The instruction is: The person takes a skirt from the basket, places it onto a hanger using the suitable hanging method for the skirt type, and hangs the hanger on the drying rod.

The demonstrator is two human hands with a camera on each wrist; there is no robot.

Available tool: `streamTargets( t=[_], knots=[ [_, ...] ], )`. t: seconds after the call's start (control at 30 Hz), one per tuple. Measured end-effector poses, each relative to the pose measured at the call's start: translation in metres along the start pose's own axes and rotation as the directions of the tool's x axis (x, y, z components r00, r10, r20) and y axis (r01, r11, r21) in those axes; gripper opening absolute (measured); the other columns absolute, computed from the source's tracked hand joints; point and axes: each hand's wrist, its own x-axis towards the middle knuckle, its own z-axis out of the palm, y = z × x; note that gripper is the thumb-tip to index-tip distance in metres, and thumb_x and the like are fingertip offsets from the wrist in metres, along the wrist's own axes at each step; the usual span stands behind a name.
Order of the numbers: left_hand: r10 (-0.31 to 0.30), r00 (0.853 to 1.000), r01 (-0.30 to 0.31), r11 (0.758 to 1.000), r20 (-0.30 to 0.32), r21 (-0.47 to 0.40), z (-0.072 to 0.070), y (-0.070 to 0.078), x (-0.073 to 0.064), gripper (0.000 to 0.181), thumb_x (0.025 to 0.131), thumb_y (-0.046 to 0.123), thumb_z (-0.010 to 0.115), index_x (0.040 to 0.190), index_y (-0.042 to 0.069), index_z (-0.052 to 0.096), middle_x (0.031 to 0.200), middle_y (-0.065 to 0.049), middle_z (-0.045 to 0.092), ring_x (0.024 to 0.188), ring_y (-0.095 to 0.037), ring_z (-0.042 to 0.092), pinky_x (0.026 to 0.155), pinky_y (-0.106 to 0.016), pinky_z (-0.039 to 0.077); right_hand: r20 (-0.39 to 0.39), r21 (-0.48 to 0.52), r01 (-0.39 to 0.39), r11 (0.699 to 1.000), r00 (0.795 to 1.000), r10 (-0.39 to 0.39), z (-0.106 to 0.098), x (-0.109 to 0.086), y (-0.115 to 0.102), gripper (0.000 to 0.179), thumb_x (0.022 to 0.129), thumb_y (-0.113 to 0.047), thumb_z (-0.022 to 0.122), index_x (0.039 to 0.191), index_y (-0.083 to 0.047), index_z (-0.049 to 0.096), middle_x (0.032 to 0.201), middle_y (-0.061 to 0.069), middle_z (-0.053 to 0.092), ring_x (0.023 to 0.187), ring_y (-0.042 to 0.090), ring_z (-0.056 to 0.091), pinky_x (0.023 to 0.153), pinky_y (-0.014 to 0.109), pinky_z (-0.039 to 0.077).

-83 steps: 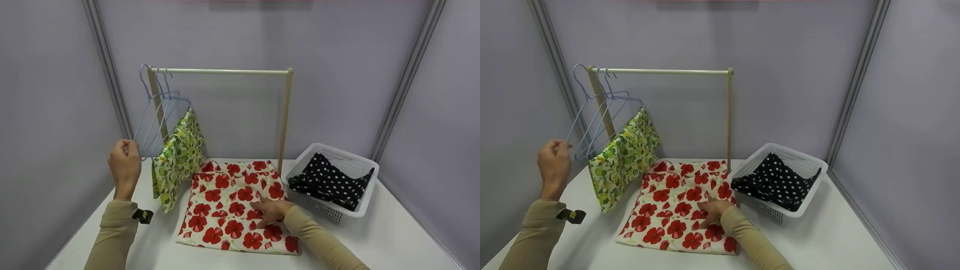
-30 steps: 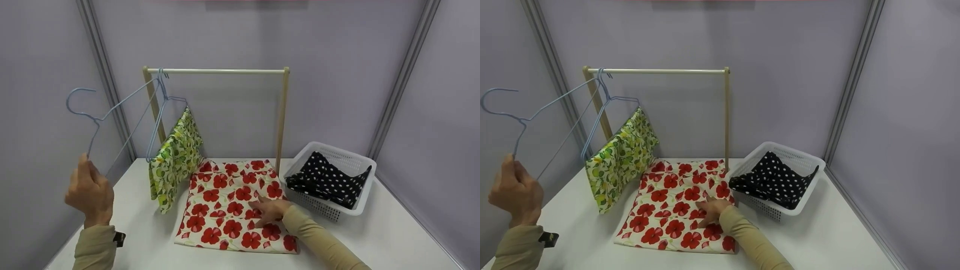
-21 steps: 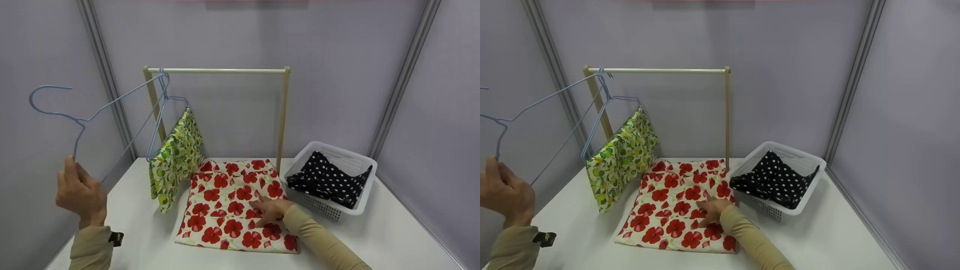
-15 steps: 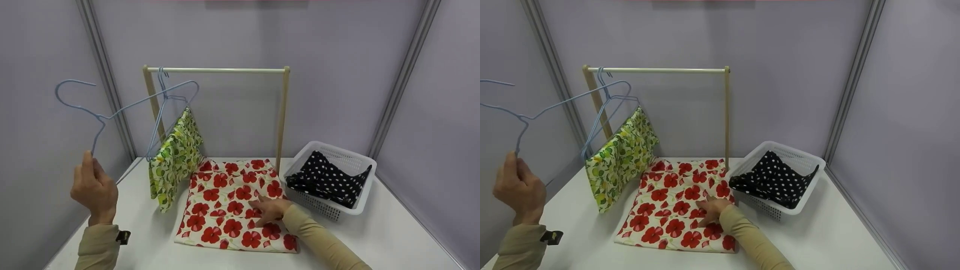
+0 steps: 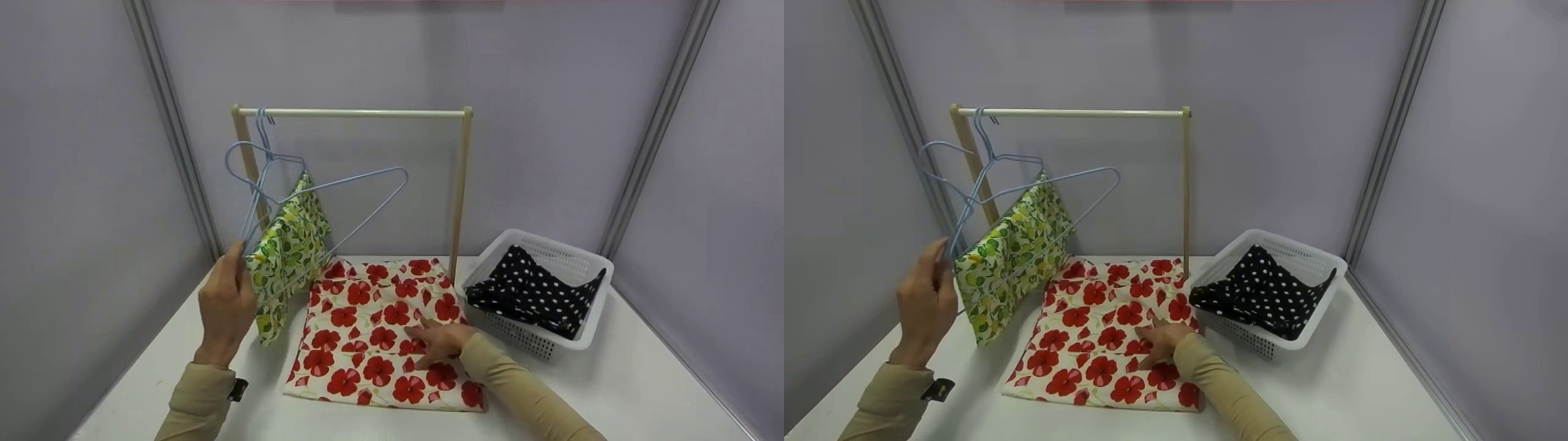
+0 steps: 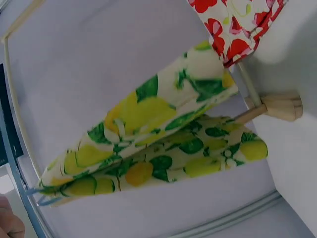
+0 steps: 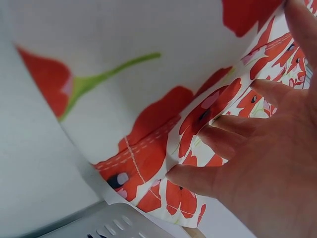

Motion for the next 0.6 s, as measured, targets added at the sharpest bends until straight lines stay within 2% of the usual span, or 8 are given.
streamTargets(
  t=[0.1, 0.2, 0.33, 0.37, 0.43, 0.53, 0.6],
  knots=[
    [0.017, 0.996, -0.012, 0.998, 0.089, -0.054, 0.008, 0.007, -0.007, 0.050, 0.090, -0.015, 0.053, 0.137, 0.002, 0.051, 0.086, -0.017, 0.058, 0.062, -0.020, 0.050, 0.051, -0.039, 0.043, 0.008, 0.010, 0.005, 1.000, 1.000, -0.005, 0.000, 0.000, 0.001, 0.084, 0.084, -0.048, 0.074, 0.154, -0.032, 0.030, 0.165, 0.009, 0.010, 0.151, 0.029, 0.015, 0.118, 0.051, 0.025],
    [0.018, 0.987, 0.000, 0.994, 0.163, -0.113, 0.021, 0.012, -0.017, 0.059, 0.087, -0.018, 0.052, 0.142, 0.004, 0.046, 0.091, -0.017, 0.059, 0.068, -0.022, 0.055, 0.055, -0.039, 0.049, 0.013, 0.021, 0.004, 1.000, 1.000, -0.004, -0.002, 0.000, 0.001, 0.084, 0.085, -0.046, 0.073, 0.154, -0.032, 0.030, 0.166, 0.007, 0.008, 0.151, 0.029, 0.014, 0.118, 0.052, 0.025],
    [0.011, 0.972, 0.023, 0.990, 0.234, -0.142, 0.042, 0.014, -0.038, 0.060, 0.087, -0.014, 0.056, 0.143, 0.004, 0.045, 0.093, -0.017, 0.061, 0.071, -0.021, 0.057, 0.059, -0.037, 0.052, 0.017, 0.032, 0.006, 0.999, 1.000, -0.007, -0.003, -0.001, 0.001, 0.084, 0.085, -0.046, 0.074, 0.154, -0.031, 0.029, 0.166, 0.008, 0.007, 0.152, 0.030, 0.014, 0.118, 0.052, 0.023],
    [0.000, 0.969, 0.035, 0.990, 0.248, -0.139, 0.047, 0.013, -0.044, 0.059, 0.087, -0.013, 0.056, 0.143, 0.005, 0.046, 0.093, -0.016, 0.062, 0.069, -0.021, 0.056, 0.057, -0.037, 0.051, 0.020, 0.037, 0.008, 0.999, 1.000, -0.008, -0.003, -0.001, 0.001, 0.084, 0.085, -0.046, 0.074, 0.155, -0.031, 0.029, 0.166, 0.008, 0.006, 0.152, 0.030, 0.013, 0.118, 0.052, 0.023],
    [-0.036, 0.959, 0.076, 0.988, 0.281, -0.134, 0.057, 0.012, -0.057, 0.058, 0.088, -0.011, 0.057, 0.143, 0.005, 0.045, 0.100, -0.017, 0.064, 0.074, -0.022, 0.059, 0.062, -0.039, 0.054, 0.023, 0.042, 0.013, 0.999, 1.000, -0.014, -0.003, -0.001, 0.001, 0.084, 0.085, -0.047, 0.073, 0.155, -0.031, 0.029, 0.166, 0.008, 0.006, 0.152, 0.030, 0.012, 0.119, 0.052, 0.022],
    [-0.117, 0.933, 0.163, 0.981, 0.340, -0.109, 0.070, 0.013, -0.074, 0.056, 0.091, -0.007, 0.056, 0.145, 0.004, 0.043, 0.116, -0.020, 0.063, 0.090, -0.030, 0.065, 0.076, -0.044, 0.056, 0.025, 0.049, 0.011, 0.999, 1.000, -0.012, -0.002, -0.001, 0.001, 0.085, 0.084, -0.048, 0.073, 0.155, -0.032, 0.029, 0.166, 0.008, 0.006, 0.152, 0.030, 0.011, 0.119, 0.053, 0.021],
    [-0.169, 0.903, 0.223, 0.970, 0.395, -0.095, 0.077, 0.014, -0.083, 0.057, 0.093, -0.007, 0.052, 0.147, 0.002, 0.038, 0.127, -0.023, 0.059, 0.109, -0.036, 0.062, 0.090, -0.049, 0.053, 0.020, 0.033, 0.009, 0.999, 1.000, -0.009, -0.002, 0.000, 0.001, 0.085, 0.084, -0.049, 0.073, 0.154, -0.032, 0.029, 0.166, 0.007, 0.006, 0.152, 0.029, 0.011, 0.119, 0.053, 0.020]
  ],
)
